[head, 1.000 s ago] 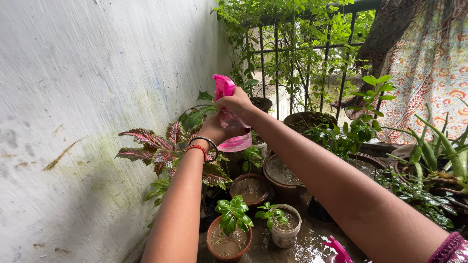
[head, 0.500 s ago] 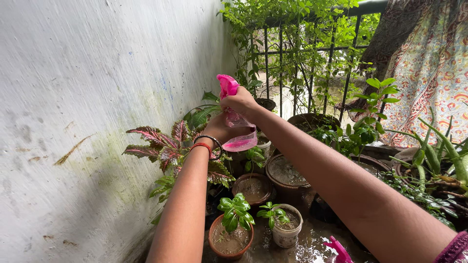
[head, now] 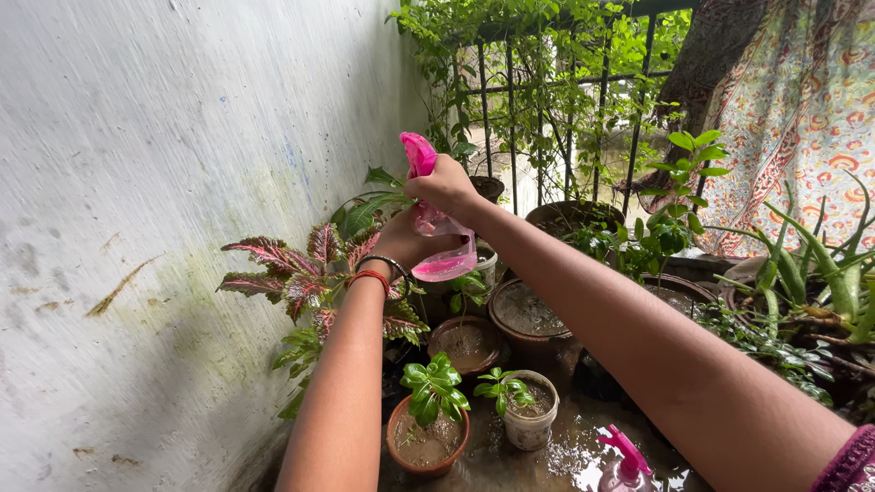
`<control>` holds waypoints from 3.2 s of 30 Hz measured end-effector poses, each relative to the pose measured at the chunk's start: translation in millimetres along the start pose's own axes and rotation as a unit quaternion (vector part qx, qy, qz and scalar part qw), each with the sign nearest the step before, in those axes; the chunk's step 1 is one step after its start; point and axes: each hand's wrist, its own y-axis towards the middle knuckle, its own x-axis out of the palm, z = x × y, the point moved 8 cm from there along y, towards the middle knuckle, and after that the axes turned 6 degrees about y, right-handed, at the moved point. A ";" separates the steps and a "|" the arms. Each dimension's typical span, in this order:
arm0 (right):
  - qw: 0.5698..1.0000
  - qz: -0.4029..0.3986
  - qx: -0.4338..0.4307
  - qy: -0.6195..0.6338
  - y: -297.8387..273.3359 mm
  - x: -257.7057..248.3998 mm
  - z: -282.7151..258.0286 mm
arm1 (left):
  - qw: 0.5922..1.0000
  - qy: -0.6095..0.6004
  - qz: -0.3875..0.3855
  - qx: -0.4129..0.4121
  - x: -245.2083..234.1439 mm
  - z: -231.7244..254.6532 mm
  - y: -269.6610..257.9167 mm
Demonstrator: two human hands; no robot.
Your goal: The person waters several potted plants on a balcony using a spray bottle.
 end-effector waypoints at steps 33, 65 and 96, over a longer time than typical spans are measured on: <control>0.993 0.043 0.095 0.048 -120.9 6.9 226.7 | 0.983 -0.133 -0.115 -0.048 225.4 -125.8 -64.9; 0.987 0.028 0.160 0.007 -146.6 38.3 257.8 | 0.967 -0.134 -0.199 -0.089 251.3 -167.4 -90.0; 0.978 0.187 0.084 -0.023 -156.2 -112.3 221.0 | 0.967 -0.166 -0.196 0.007 287.4 -31.8 -27.9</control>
